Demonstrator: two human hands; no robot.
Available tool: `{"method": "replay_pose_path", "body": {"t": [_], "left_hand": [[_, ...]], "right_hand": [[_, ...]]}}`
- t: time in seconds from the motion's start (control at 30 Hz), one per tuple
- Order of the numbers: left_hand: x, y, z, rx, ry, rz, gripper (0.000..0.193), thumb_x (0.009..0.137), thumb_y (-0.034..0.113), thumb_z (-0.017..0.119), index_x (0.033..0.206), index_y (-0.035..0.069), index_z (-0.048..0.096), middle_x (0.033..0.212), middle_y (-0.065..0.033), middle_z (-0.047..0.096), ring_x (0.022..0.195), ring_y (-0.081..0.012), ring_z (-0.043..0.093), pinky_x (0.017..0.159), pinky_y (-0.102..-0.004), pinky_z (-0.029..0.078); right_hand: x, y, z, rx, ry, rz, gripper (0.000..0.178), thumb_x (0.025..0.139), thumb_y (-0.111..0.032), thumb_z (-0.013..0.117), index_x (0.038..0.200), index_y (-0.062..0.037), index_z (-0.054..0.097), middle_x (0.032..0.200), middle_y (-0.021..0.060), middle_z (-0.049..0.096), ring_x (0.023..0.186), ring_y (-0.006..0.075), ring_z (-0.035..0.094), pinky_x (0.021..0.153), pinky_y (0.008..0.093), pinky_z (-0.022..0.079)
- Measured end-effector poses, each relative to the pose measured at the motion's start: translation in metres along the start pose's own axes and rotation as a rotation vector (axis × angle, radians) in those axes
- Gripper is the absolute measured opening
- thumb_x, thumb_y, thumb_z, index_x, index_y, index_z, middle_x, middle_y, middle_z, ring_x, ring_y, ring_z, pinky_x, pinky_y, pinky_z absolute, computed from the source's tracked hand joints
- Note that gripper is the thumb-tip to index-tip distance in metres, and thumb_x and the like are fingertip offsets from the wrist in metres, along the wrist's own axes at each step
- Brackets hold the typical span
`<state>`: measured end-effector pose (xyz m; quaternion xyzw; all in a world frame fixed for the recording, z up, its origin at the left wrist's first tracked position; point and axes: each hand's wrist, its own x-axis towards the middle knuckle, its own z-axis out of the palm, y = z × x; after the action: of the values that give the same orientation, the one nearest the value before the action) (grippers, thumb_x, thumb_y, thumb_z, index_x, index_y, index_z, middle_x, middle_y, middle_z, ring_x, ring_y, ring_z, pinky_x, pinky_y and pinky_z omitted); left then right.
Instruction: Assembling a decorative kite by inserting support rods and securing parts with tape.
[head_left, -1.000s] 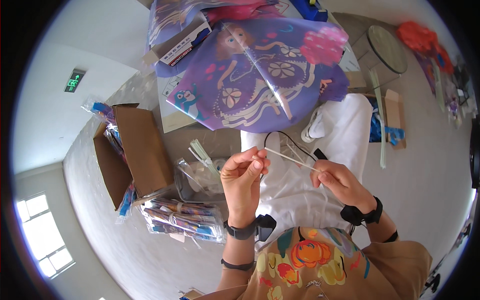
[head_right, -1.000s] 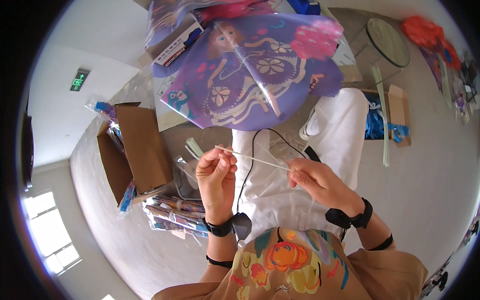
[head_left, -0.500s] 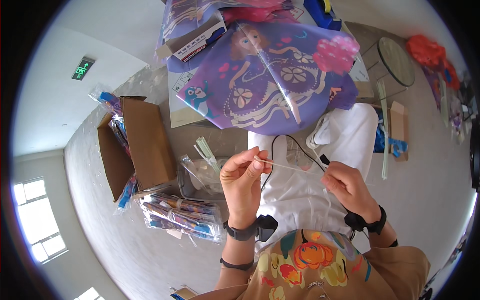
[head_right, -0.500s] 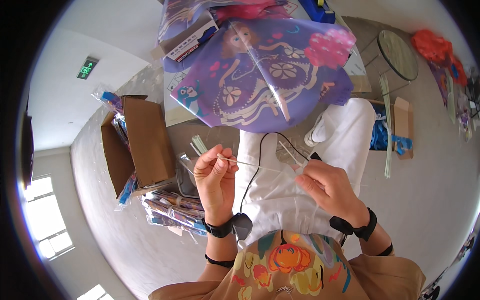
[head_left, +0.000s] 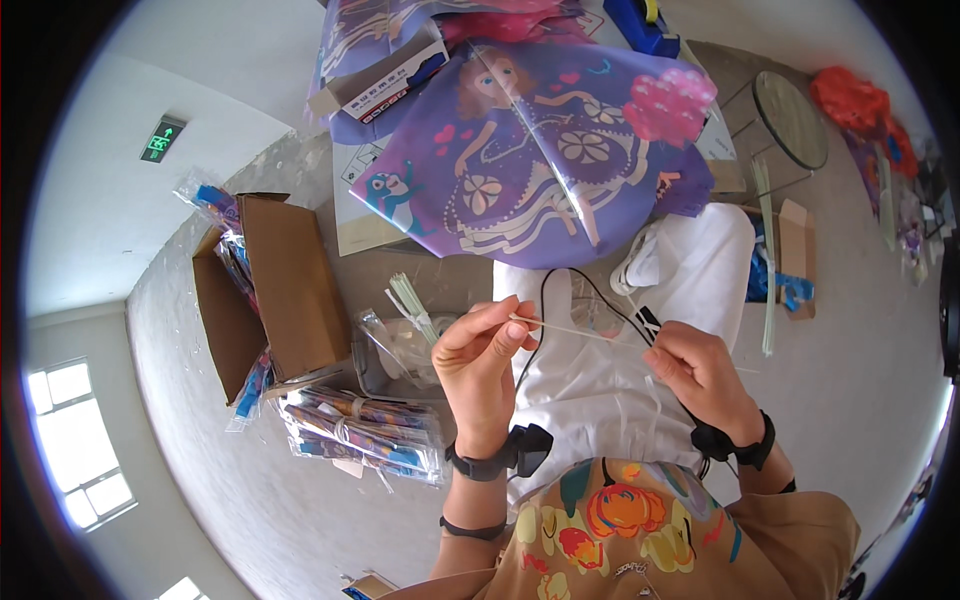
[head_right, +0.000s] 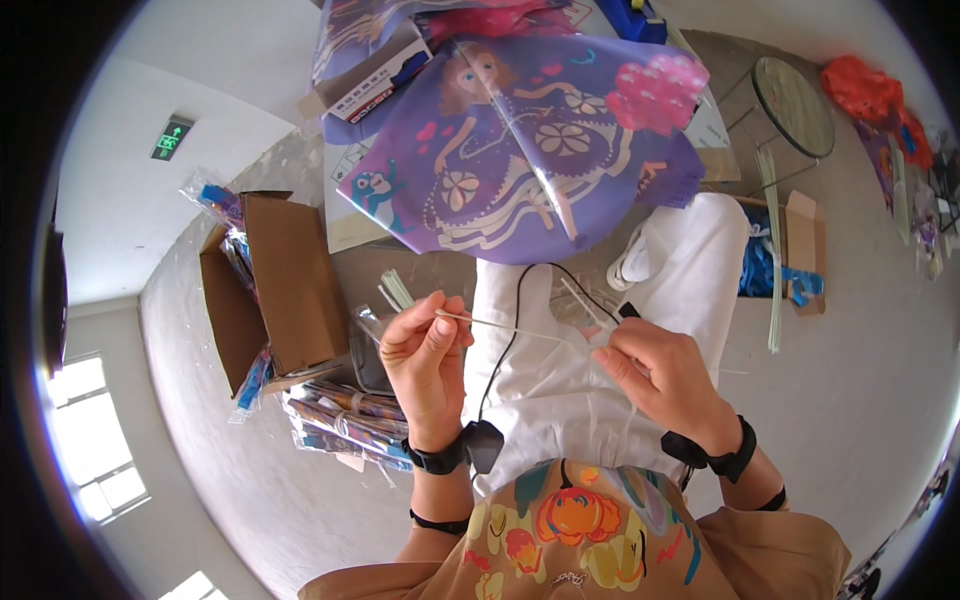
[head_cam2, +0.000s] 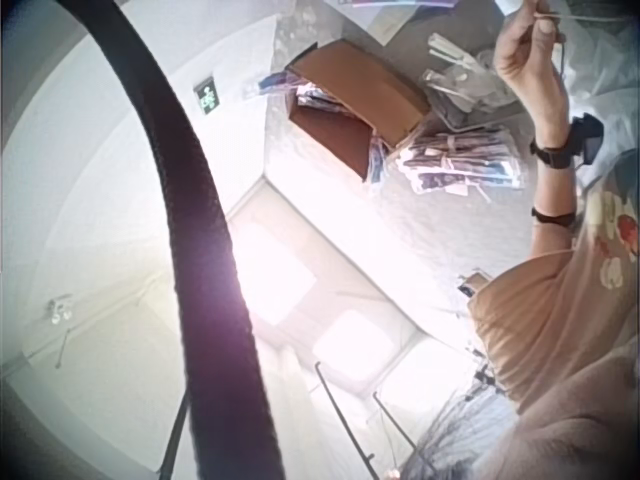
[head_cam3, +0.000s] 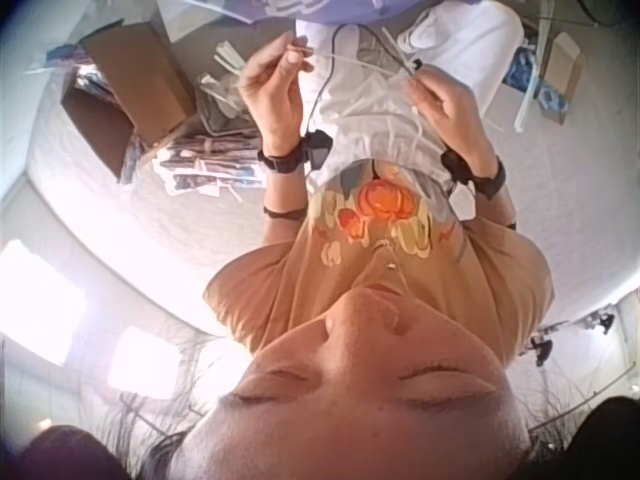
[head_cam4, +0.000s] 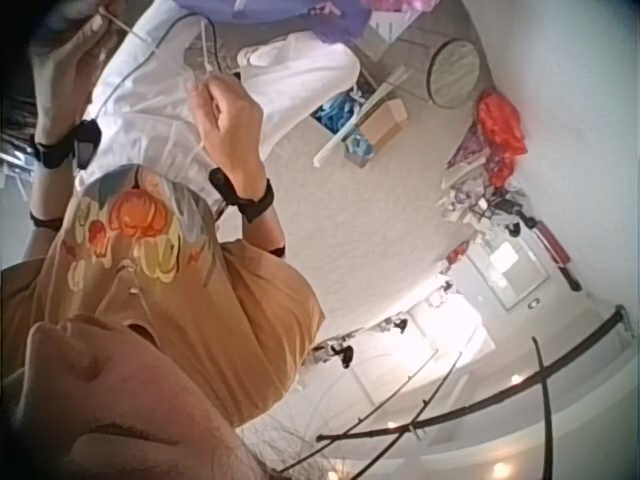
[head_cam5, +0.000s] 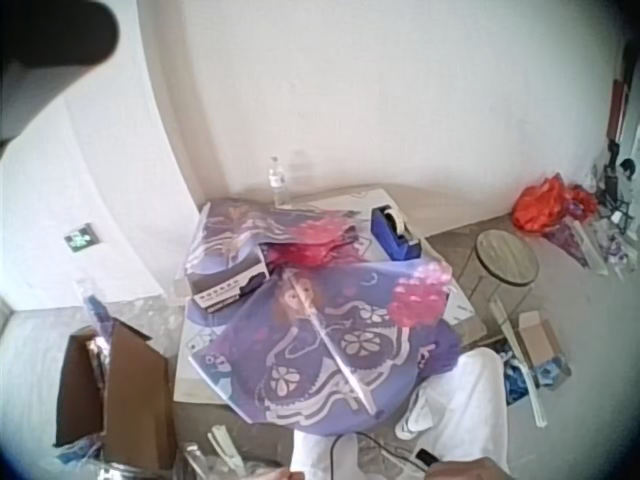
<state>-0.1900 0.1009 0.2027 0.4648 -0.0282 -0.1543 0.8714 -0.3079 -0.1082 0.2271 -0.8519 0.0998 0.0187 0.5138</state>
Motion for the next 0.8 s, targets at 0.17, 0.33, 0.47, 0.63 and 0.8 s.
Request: {"method": "replay_pose_path", "body": {"t": [0.17, 0.33, 0.47, 0.63, 0.8], "left_hand": [[0.001, 0.006, 0.006, 0.196, 0.023, 0.111, 0.022, 0.084, -0.005, 0.071, 0.105, 0.000, 0.071, 0.095, -0.0148, 0.071, 0.081, -0.0183, 0.068, 0.070, -0.0274, 0.056], [0.002, 0.012, 0.009, 0.488, 0.034, 0.206, 0.026, 0.078, -0.014, 0.071, 0.101, -0.002, 0.073, 0.092, -0.0102, 0.069, 0.085, -0.0165, 0.067, 0.071, -0.0243, 0.054], [0.008, 0.021, 0.009, 0.776, -0.057, 0.323, 0.025, 0.081, -0.014, 0.068, 0.102, -0.002, 0.072, 0.091, -0.0101, 0.069, 0.084, -0.0166, 0.068, 0.072, -0.0240, 0.055], [0.021, 0.029, 0.010, 0.963, -0.161, 0.305, 0.028, 0.079, -0.016, 0.068, 0.103, -0.003, 0.072, 0.089, -0.0095, 0.071, 0.085, -0.0144, 0.068, 0.079, -0.0238, 0.054], [0.040, 0.031, 0.023, 0.863, -0.163, 0.086, 0.058, 0.077, -0.014, 0.072, 0.131, -0.003, 0.053, 0.087, -0.0107, 0.071, 0.087, -0.0182, 0.070, 0.082, -0.0272, 0.055]], "right_hand": [[-0.002, -0.004, -0.004, -0.167, 0.055, -0.012, 0.023, 0.090, -0.016, 0.067, 0.076, -0.0012, 0.057, 0.070, 0.0107, 0.054, 0.055, 0.0300, 0.050, 0.049, 0.0352, 0.038], [-0.002, -0.016, -0.011, -0.329, 0.120, -0.090, 0.022, 0.087, -0.016, 0.069, 0.074, -0.0040, 0.057, 0.070, 0.0085, 0.055, 0.054, 0.0299, 0.053, 0.048, 0.0371, 0.039], [0.001, -0.023, -0.023, -0.476, 0.151, -0.154, 0.023, 0.085, -0.015, 0.070, 0.071, -0.0056, 0.055, 0.068, 0.0066, 0.052, 0.053, 0.0285, 0.052, 0.046, 0.0376, 0.039], [0.012, -0.021, -0.036, -0.525, 0.151, -0.204, 0.023, 0.082, -0.015, 0.072, 0.070, -0.0058, 0.054, 0.067, 0.0058, 0.051, 0.053, 0.0268, 0.053, 0.045, 0.0372, 0.039], [0.028, -0.015, -0.054, -0.567, 0.129, -0.235, 0.023, 0.082, -0.015, 0.072, 0.070, -0.0063, 0.054, 0.066, 0.0054, 0.049, 0.054, 0.0261, 0.053, 0.046, 0.0371, 0.039]]}}
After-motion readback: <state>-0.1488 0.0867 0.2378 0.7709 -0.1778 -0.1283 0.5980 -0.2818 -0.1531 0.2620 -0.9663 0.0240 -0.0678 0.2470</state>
